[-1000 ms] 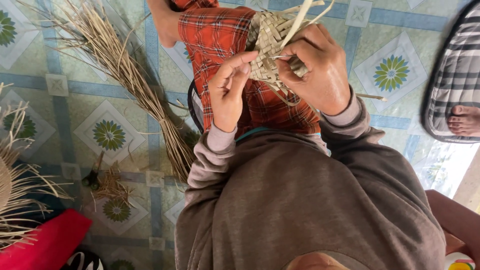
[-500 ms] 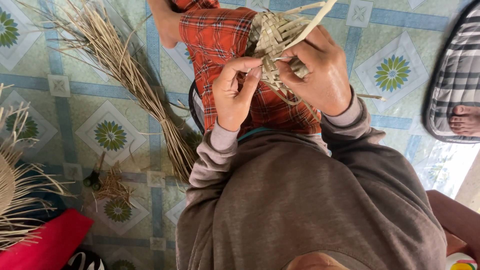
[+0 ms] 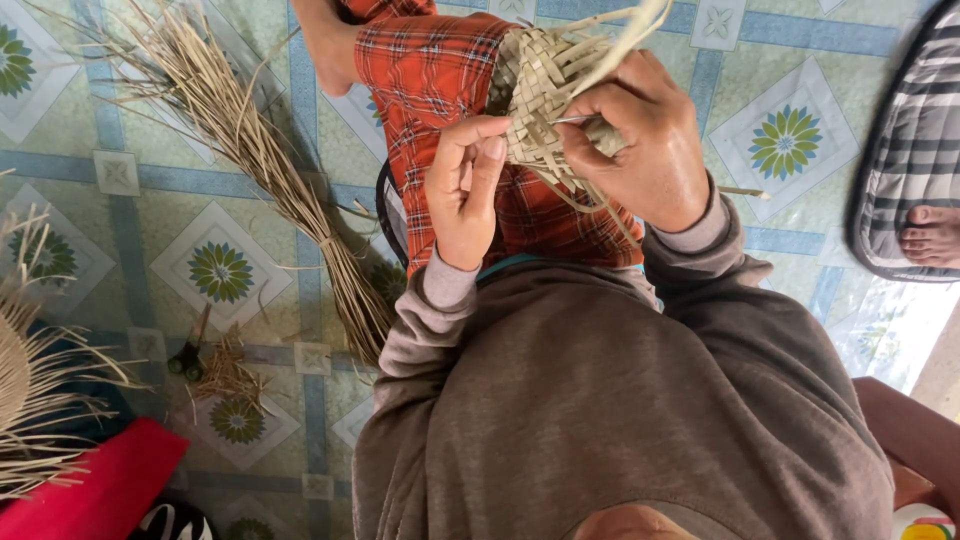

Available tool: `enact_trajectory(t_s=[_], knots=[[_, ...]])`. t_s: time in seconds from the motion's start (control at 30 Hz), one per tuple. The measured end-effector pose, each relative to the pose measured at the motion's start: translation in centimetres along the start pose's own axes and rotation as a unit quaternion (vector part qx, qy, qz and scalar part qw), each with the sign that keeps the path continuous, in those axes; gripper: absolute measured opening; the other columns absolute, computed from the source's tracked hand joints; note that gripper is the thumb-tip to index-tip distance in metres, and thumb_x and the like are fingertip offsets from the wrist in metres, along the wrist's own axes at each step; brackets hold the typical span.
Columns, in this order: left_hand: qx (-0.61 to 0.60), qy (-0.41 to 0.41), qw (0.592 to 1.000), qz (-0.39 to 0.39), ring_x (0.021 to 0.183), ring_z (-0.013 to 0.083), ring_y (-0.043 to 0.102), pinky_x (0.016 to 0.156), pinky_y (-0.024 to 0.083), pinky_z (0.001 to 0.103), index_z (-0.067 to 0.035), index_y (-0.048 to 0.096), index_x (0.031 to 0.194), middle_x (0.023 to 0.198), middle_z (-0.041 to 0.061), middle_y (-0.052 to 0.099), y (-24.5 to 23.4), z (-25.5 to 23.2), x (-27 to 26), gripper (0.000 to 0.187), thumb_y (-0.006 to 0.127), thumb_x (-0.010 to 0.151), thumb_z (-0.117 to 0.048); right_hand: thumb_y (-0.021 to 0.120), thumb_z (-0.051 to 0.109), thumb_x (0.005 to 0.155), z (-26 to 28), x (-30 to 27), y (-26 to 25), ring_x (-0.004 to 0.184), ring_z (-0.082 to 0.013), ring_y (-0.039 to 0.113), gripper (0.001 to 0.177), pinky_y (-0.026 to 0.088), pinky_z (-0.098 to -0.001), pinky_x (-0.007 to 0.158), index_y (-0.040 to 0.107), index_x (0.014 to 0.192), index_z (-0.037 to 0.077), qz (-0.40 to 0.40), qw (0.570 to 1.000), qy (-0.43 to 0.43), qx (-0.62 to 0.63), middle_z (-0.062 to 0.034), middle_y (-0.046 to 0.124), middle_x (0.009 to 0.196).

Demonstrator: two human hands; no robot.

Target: Weaving dried plant fibers together to create a basket or container by hand.

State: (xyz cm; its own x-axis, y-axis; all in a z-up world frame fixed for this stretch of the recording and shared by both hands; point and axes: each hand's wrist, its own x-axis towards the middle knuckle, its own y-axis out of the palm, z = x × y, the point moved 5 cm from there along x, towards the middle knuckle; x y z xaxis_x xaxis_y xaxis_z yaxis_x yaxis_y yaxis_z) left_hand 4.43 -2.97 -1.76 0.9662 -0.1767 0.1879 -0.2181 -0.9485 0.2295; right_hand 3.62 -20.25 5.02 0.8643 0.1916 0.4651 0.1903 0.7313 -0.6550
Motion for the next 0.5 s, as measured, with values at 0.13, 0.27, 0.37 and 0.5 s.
enact_trajectory(t_s=[0.13,0.27,0.37,0.5], knots=[[0.026,0.01,1.0,0.007,0.109,0.0141,0.059,0.104,0.048,0.029,-0.006,0.058,0.128,0.123,0.004,0.063,0.0,0.8,-0.3,0.032,0.066,0.098,0.004,0.082,-0.015,0.079,-0.2,-0.4,0.2,0.083,-0.0271,0.053,0.02,0.045,-0.0366,0.075,0.067,0.09,-0.009,0.001,1.0,0.0,-0.002,-0.0147,0.061,0.101],[0.103,0.078,0.991,-0.028,0.095,0.0177,0.058,0.09,0.051,0.029,-0.003,0.058,0.113,0.111,0.007,0.062,-0.2,-0.7,-0.3,0.022,0.066,0.094,0.005,0.091,-0.006,0.083,0.4,-1.3,-1.0,0.082,-0.0227,0.055,0.025,0.049,-0.0321,0.074,0.071,0.097,-0.008,-0.019,0.999,0.016,0.025,-0.0138,0.059,0.101],[0.097,0.148,0.982,-0.067,0.09,0.0209,0.057,0.086,0.049,0.033,-0.002,0.063,0.109,0.1,0.009,0.06,-0.9,-1.5,-0.9,0.018,0.069,0.093,0.004,0.087,0.012,0.092,-1.1,-3.1,-2.3,0.079,-0.0236,0.056,0.035,0.049,-0.0338,0.072,0.07,0.115,-0.007,-0.093,0.991,0.056,0.078,-0.0153,0.057,0.101],[-0.038,0.098,0.981,-0.161,0.094,0.0069,0.059,0.089,0.049,0.027,-0.001,0.05,0.143,0.1,0.003,0.065,-4.1,1.0,-2.6,0.045,0.064,0.1,0.003,0.054,0.007,0.113,-5.3,-6.0,-1.4,0.083,-0.0208,0.049,0.034,0.044,-0.0328,0.071,0.049,0.145,-0.004,-0.132,0.977,0.116,0.118,-0.0179,0.051,0.104]])
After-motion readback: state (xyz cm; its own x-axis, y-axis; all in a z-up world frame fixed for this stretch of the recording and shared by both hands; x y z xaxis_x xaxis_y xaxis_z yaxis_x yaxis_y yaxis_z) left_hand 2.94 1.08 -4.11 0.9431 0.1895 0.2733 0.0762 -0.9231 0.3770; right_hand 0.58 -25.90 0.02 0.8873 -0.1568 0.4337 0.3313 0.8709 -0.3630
